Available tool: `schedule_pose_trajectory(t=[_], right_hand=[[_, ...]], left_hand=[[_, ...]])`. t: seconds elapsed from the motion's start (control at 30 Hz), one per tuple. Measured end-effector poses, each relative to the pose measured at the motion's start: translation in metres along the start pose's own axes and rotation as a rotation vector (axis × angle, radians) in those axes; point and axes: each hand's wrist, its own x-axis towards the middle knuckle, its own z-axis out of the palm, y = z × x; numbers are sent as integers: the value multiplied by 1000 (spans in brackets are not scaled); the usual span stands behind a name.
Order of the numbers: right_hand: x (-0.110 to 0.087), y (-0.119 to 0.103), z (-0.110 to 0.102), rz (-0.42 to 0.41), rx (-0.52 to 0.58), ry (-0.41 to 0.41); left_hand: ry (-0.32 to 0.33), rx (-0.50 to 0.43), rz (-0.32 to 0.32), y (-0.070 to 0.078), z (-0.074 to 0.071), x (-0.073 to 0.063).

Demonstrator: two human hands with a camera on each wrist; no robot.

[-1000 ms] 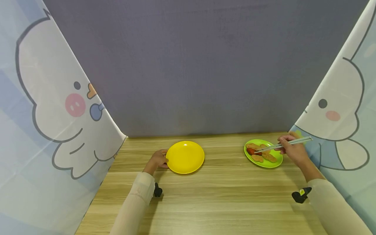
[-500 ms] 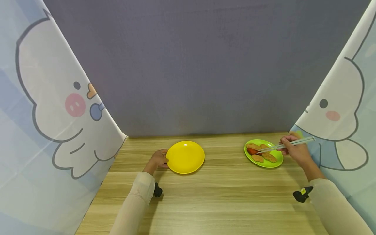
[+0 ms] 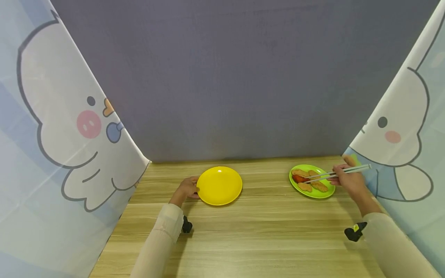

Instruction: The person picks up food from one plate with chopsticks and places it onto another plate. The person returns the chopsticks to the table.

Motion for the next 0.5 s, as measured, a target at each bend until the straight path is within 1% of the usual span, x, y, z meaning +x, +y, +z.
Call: schedule_pose_trajectory(t=[0.13,0.33,0.5], right_hand=[[2,5,3,20,44,50],[-2,10,7,59,218,140],[-6,6,10,130,299,206]], left_hand=[[4,2,2,1,-1,-1],[2,5,14,-1,-2,-1],[0,9,29,-5,-3,2]])
